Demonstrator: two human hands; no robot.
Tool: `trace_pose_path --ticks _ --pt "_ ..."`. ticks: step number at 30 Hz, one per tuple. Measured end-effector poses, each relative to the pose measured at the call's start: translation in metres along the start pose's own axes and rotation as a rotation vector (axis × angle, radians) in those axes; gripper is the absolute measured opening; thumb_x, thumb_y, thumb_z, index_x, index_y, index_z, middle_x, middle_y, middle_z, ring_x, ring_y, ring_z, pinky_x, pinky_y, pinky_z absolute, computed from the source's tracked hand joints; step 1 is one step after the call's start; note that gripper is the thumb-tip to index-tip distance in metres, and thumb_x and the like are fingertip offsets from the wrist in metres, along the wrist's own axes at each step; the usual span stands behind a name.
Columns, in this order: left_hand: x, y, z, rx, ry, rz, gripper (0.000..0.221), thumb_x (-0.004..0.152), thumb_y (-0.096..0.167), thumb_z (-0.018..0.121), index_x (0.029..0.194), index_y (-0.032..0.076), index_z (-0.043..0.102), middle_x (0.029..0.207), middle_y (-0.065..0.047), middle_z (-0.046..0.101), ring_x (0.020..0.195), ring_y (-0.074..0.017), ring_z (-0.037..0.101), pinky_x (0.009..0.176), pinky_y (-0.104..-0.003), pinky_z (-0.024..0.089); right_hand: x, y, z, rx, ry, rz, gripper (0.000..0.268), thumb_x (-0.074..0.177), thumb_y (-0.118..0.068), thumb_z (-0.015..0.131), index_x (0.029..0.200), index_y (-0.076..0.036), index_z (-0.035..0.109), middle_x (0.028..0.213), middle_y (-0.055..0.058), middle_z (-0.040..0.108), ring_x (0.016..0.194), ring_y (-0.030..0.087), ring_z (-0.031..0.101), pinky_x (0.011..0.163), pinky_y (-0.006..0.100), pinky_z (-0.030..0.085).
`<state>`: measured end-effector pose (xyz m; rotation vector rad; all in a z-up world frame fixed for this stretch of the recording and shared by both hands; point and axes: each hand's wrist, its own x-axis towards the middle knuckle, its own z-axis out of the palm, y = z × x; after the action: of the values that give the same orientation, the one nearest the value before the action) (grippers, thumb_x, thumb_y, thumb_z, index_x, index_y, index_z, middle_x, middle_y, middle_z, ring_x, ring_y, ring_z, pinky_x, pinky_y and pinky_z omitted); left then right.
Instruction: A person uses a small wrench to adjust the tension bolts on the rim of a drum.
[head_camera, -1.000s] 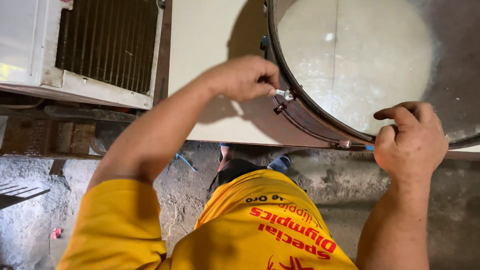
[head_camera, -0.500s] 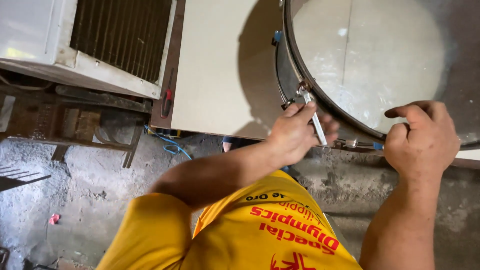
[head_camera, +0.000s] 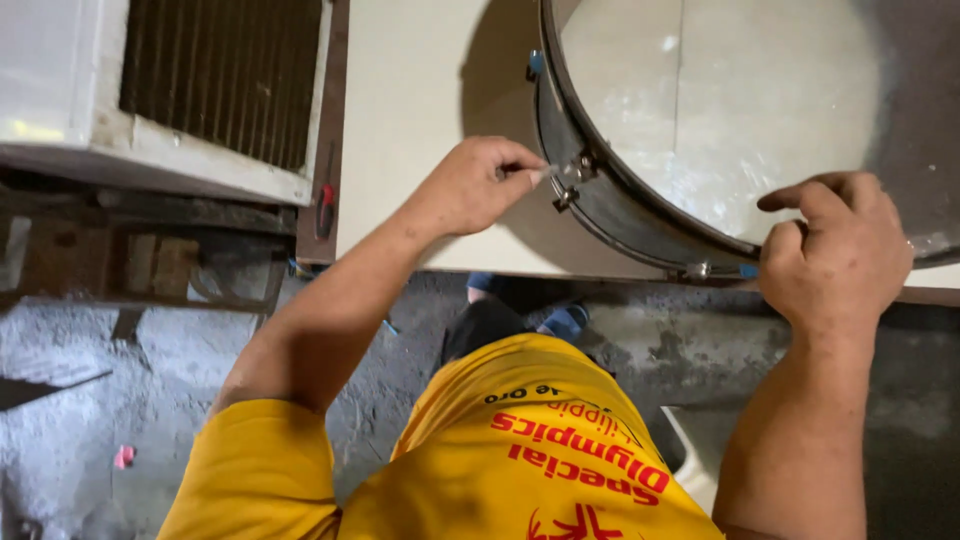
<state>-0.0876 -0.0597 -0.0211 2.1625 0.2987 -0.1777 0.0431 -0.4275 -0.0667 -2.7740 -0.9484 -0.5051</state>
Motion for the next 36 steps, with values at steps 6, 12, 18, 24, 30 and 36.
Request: trace_pose_path --ticks 6,12,18,24,30,36 --pt "0.041 0.012 -0.037 0.174 -0.225 0.09 0.017 0.091 0.026 0.068 0.099 0.016 0.08 0.1 0.002 0.08 0.09 -0.0125 0.071 0.079 -0.031 0.053 0.005 -0.011 -0.007 0.004 -0.051 0.082 0.042 0.083 -0.018 0.054 0.109 -0.027 0.084 0.12 0.0 0.068 0.105 0.029 0.066 0.065 0.046 0.051" --pt "0.07 0.009 -0.054 0.249 -0.409 0.247 0.023 0.093 0.028 0.067 0.107 0.015 0.079 0.108 0.0 0.079 0.099 -0.0155 0.071 0.086 -0.032 0.054 0.009 -0.017 -0.014 0.006 -0.094 0.121 0.044 0.081 -0.017 0.054 0.113 -0.027 0.083 0.117 -0.001 0.067 0.11 0.03 0.069 0.069 0.047 0.051" --pt "0.09 0.025 -0.057 0.352 -0.528 0.276 0.02 0.095 0.027 0.067 0.107 0.016 0.078 0.111 0.0 0.079 0.102 -0.0183 0.072 0.085 -0.037 0.055 0.012 -0.018 -0.012 -0.027 -0.147 0.17 0.043 0.082 -0.02 0.053 0.112 -0.029 0.082 0.121 0.0 0.07 0.111 0.028 0.069 0.068 0.045 0.052" --pt "0.043 -0.029 0.009 -0.105 -0.262 -0.008 0.014 0.096 0.028 0.065 0.102 0.015 0.064 0.105 -0.004 0.073 0.093 -0.0178 0.067 0.078 -0.034 0.054 0.01 -0.019 -0.009 -0.037 -0.112 0.154 0.043 0.08 -0.019 0.054 0.11 -0.029 0.082 0.117 -0.002 0.068 0.108 0.026 0.069 0.066 0.043 0.051" --pt "-0.002 0.019 0.087 -1.502 -0.114 -0.556 0.013 0.105 0.007 0.055 0.115 0.005 0.047 0.098 -0.019 0.056 0.083 -0.035 0.064 0.082 -0.057 0.061 0.011 -0.018 -0.011 -0.059 -0.162 0.152 0.045 0.085 -0.02 0.052 0.115 -0.029 0.084 0.118 0.001 0.069 0.113 0.026 0.069 0.073 0.044 0.053" --pt "-0.014 0.034 0.099 -1.433 -0.243 -0.385 0.006 0.105 0.003 0.051 0.111 0.003 0.048 0.102 -0.026 0.061 0.095 -0.0423 0.069 0.084 -0.057 0.062 0.007 -0.012 -0.011 -0.045 -0.111 0.104 0.04 0.088 -0.017 0.055 0.114 -0.029 0.084 0.119 -0.002 0.068 0.113 0.026 0.069 0.073 0.045 0.052"
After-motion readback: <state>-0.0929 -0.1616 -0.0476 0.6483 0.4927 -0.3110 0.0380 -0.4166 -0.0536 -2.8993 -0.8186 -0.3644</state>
